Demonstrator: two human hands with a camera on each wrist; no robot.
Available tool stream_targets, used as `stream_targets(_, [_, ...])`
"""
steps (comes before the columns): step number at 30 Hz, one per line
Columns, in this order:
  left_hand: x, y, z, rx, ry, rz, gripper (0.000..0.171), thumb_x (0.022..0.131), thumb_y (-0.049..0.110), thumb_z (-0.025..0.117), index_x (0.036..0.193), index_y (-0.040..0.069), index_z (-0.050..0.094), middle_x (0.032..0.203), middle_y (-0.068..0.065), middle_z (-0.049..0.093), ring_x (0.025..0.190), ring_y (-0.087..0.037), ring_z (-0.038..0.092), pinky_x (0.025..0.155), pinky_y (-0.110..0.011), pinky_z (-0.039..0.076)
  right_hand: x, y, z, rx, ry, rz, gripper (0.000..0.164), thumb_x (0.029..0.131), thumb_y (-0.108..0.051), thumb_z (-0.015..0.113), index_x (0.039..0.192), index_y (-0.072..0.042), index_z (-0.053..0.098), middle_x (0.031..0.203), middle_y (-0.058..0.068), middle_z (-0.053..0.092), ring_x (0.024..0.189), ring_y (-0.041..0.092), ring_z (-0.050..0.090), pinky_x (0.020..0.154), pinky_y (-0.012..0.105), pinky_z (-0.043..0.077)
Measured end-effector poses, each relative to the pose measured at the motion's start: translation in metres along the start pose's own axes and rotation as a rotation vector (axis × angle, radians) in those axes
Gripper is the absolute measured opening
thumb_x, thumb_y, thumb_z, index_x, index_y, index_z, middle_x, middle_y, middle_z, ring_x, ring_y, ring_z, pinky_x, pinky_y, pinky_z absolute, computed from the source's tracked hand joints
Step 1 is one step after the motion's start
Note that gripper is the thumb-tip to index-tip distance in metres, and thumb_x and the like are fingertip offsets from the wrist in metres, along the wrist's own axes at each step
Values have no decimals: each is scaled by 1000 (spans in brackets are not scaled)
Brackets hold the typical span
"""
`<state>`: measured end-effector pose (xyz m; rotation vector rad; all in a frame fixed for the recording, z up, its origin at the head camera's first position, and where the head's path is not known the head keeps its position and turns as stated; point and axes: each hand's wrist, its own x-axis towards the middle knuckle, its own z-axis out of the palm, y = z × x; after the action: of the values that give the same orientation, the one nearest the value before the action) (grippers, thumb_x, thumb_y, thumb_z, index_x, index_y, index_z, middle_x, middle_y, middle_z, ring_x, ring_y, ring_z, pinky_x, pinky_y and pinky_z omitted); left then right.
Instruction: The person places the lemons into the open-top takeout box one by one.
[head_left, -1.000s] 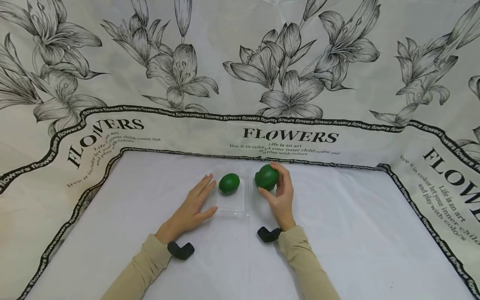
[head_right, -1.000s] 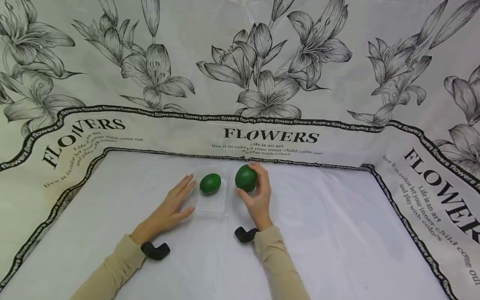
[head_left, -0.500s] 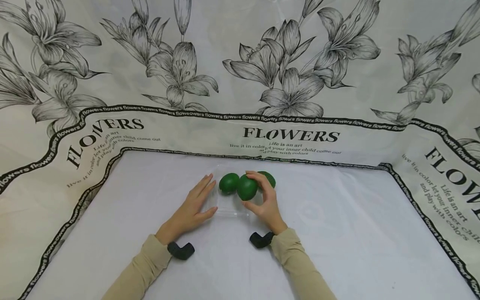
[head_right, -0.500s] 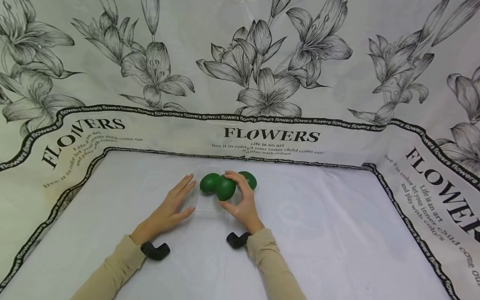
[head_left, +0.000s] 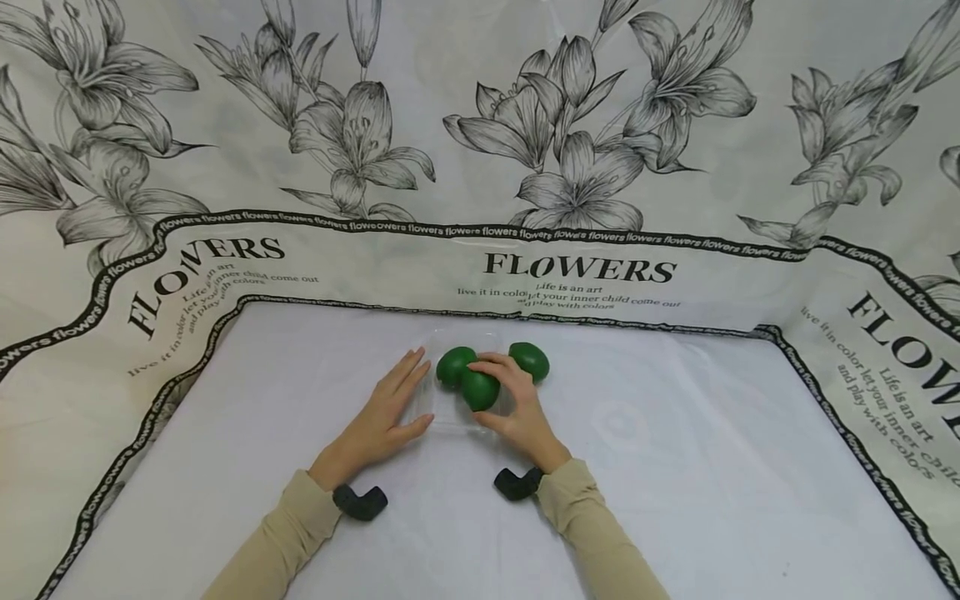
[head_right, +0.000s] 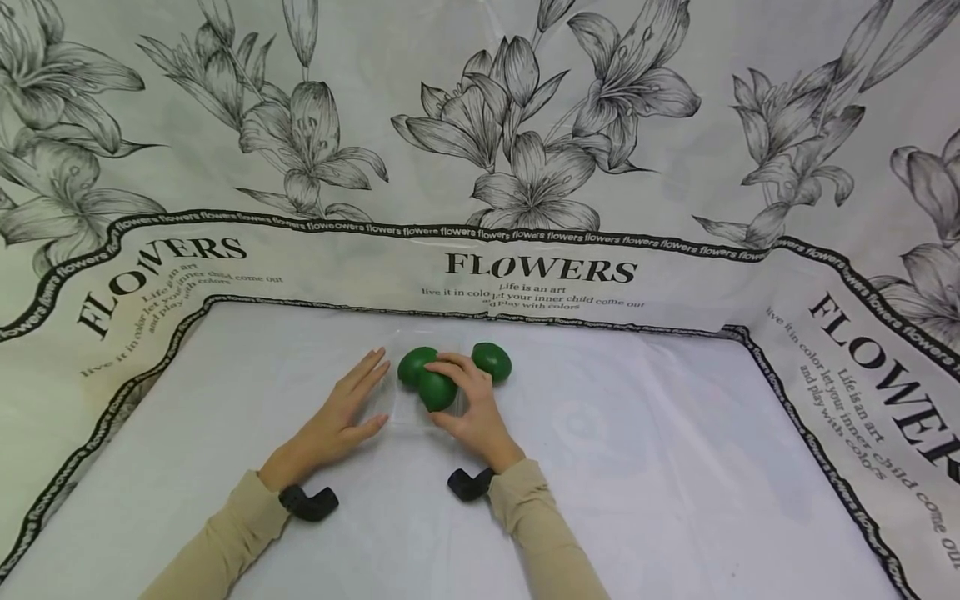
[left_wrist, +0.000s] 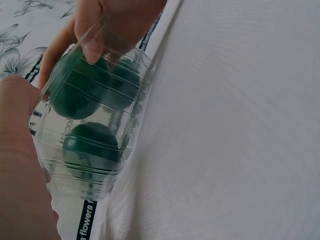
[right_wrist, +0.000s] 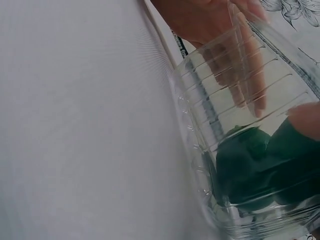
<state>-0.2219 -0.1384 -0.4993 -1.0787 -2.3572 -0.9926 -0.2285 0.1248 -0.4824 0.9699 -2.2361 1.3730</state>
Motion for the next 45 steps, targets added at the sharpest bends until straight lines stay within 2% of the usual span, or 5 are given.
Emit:
stream_targets(7, [-1, -1, 1, 5, 9, 8, 77, 99, 51, 49, 149, -7, 35, 158, -26, 26, 145, -45, 22, 111, -65, 24, 3, -4, 2, -83, -89, 73, 65, 72, -9, 78, 134, -19, 61, 140, 16, 48, 130, 31, 44, 104, 61, 34])
stream_targets(13, [-1, -3, 1, 9, 15, 18, 74, 96, 40, 57, 149, -7, 36, 157, -26, 27, 144, -46, 24, 111, -65, 24, 6, -11, 1, -245, -171, 135, 63, 74, -13, 75, 135, -25, 60, 141, 13, 46, 132, 28, 43, 104, 55, 40])
stream_targets(26, [0, 0, 1, 16, 2, 1, 72, 94, 34, 59, 149, -7, 36, 158, -26, 26, 145, -45, 22, 110, -67, 24, 8, -17, -1, -396, -262, 95, 57, 79, -19, 67, 136, -23, 61, 144, 17, 47, 132, 34, 41, 99, 60, 42])
stream_targets(39, [-1, -1, 1, 15, 9, 5, 72, 95, 38, 58, 148, -6, 37, 157, -26, 27, 145, -45, 23, 110, -66, 24, 4, -10, 6, -268, -126, -6, 38, 91, -14, 64, 129, -10, 65, 136, 19, 53, 127, 34, 46, 107, 59, 36])
stream_targets(45, [-2, -1, 1, 18, 16, 0, 72, 95, 37, 59, 148, -6, 37, 157, -26, 28, 145, -44, 23, 110, -66, 24, 3, -6, 8, -284, -12, -93, 33, 91, -13, 62, 124, -8, 67, 128, 19, 60, 119, 33, 51, 93, 55, 40])
